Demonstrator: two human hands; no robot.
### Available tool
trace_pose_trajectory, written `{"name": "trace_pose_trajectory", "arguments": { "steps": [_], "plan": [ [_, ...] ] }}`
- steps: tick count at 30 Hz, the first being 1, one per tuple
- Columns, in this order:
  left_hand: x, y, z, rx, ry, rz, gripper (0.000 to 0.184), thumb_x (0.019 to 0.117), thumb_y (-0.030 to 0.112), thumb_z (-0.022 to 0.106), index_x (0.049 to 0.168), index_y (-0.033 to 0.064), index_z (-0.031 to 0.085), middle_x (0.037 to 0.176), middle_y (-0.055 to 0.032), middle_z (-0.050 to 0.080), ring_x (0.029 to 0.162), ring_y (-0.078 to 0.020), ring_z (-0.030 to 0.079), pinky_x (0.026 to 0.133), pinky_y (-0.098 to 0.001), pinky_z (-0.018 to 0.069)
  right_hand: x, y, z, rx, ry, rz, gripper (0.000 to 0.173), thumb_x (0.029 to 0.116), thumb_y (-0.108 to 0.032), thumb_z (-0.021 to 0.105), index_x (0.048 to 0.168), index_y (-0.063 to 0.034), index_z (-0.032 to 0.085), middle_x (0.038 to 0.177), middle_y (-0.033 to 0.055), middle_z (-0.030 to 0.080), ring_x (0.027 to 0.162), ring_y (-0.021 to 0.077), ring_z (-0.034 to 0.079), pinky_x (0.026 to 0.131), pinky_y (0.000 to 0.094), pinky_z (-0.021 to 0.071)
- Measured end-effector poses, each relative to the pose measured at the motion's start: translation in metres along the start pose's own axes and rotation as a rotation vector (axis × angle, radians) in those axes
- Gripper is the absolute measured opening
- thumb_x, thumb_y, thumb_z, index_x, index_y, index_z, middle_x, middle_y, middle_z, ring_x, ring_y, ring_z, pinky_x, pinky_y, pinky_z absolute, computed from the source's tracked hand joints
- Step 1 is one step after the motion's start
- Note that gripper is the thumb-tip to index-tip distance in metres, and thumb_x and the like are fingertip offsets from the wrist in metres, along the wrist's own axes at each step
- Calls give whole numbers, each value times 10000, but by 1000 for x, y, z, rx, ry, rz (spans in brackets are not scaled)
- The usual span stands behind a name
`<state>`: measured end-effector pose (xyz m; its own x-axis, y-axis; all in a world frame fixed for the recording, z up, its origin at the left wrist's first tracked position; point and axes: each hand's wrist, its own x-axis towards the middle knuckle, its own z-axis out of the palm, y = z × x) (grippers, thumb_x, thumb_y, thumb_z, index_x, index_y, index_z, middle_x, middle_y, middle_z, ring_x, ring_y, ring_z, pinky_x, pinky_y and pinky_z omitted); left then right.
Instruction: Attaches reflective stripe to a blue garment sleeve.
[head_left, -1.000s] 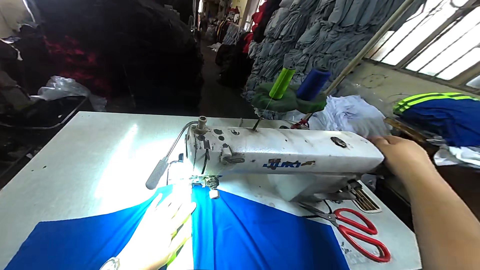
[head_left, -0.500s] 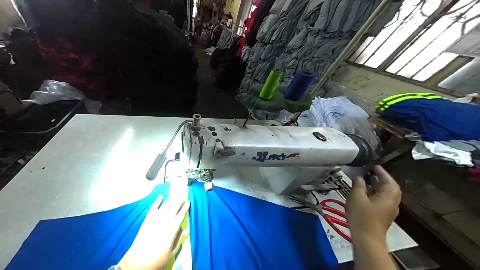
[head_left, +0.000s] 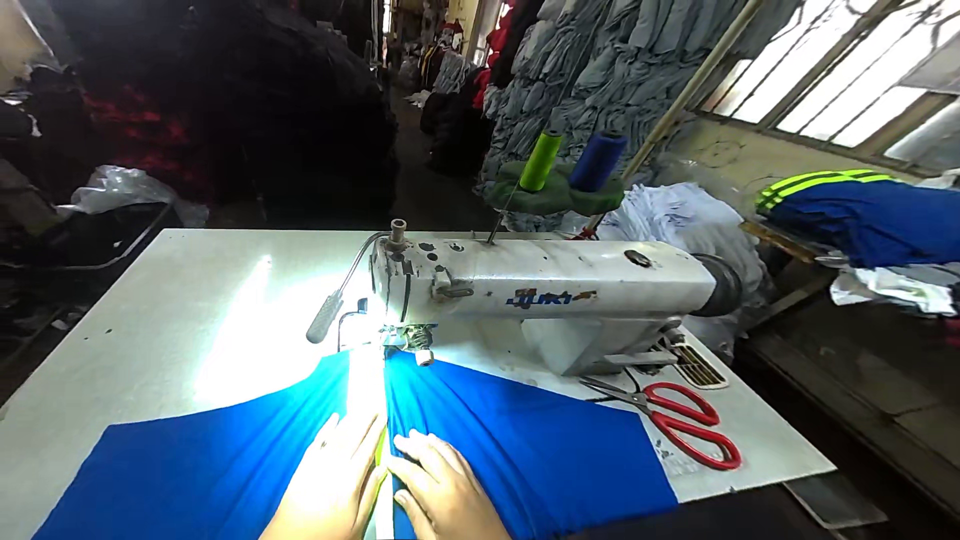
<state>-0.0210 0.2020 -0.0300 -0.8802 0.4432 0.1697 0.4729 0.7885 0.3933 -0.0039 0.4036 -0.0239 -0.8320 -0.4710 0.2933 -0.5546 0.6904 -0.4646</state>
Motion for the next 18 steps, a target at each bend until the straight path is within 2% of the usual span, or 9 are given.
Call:
{"name": "trace_pose_trajectory", "arguments": {
  "steps": [3, 5, 8, 10, 12, 13, 15, 18],
  "plan": [
    [7, -5, -1, 2, -18, 21, 518, 1073, 346, 407, 1489, 63, 529, 1535, -92, 528, 1424, -285, 497, 1180, -598, 321, 2, 4, -5, -22, -19, 15, 336, 1013, -190, 586, 1317, -106, 700, 1389, 115, 656, 1347, 324, 575, 1142, 501, 433],
    [5, -8, -2, 9, -10, 41, 523, 1061, 357, 427, 1489, 74, 531, 1541, -99, 519, 1436, -285, 482, 1178, -598, 325, -1, 5, -9, -60, 14, 75, 412, 992, -221, 611, 1381, -90, 647, 1418, 145, 627, 1367, 348, 553, 1143, 538, 422],
    [-22, -1, -17, 8, 84, -82, 497, 1021, 340, 563, 1430, 60, 593, 1508, -193, 530, 1421, -397, 478, 1138, -656, 354, -16, 19, -23, -152, 66, 215, 497, 985, -309, 630, 1417, -65, 610, 1470, 215, 562, 1391, 430, 503, 1141, 643, 368],
    [-54, -4, -32, 39, 130, -286, 500, 1041, 302, 517, 1455, 23, 550, 1532, -257, 473, 1424, -482, 434, 1129, -719, 295, -32, 40, -36, -227, 42, 293, 558, 1022, -412, 538, 1456, -64, 572, 1517, 234, 507, 1424, 463, 448, 1155, 693, 301],
    [-89, -30, -44, 105, 93, -446, 557, 1075, 353, 430, 1531, 35, 450, 1584, -304, 367, 1457, -554, 326, 1134, -771, 195, -48, 68, -45, -336, 28, 291, 626, 1043, -530, 402, 1476, -108, 563, 1557, 198, 476, 1448, 446, 425, 1157, 700, 288],
    [-104, -50, -51, 148, 65, -472, 596, 1077, 407, 414, 1564, 64, 409, 1609, -306, 317, 1473, -568, 277, 1133, -787, 154, -54, 82, -48, -391, 34, 267, 669, 1040, -595, 325, 1483, -154, 563, 1567, 162, 477, 1452, 412, 435, 1154, 684, 307],
    [-124, -89, -67, 191, 9, -448, 656, 1060, 508, 386, 1588, 119, 383, 1639, -275, 280, 1497, -552, 236, 1135, -794, 111, -57, 101, -55, -441, 12, 244, 739, 1021, -681, 243, 1524, -214, 518, 1602, 116, 442, 1482, 365, 406, 1174, 666, 291],
    [-126, -117, -92, 177, -113, -414, 747, 1021, 600, 392, 1608, 139, 345, 1664, -271, 208, 1523, -530, 177, 1149, -781, 66, -52, 106, -61, -510, -33, 257, 844, 979, -756, 209, 1558, -199, 467, 1619, 138, 408, 1489, 400, 381, 1164, 706, 254]
  ]
}}
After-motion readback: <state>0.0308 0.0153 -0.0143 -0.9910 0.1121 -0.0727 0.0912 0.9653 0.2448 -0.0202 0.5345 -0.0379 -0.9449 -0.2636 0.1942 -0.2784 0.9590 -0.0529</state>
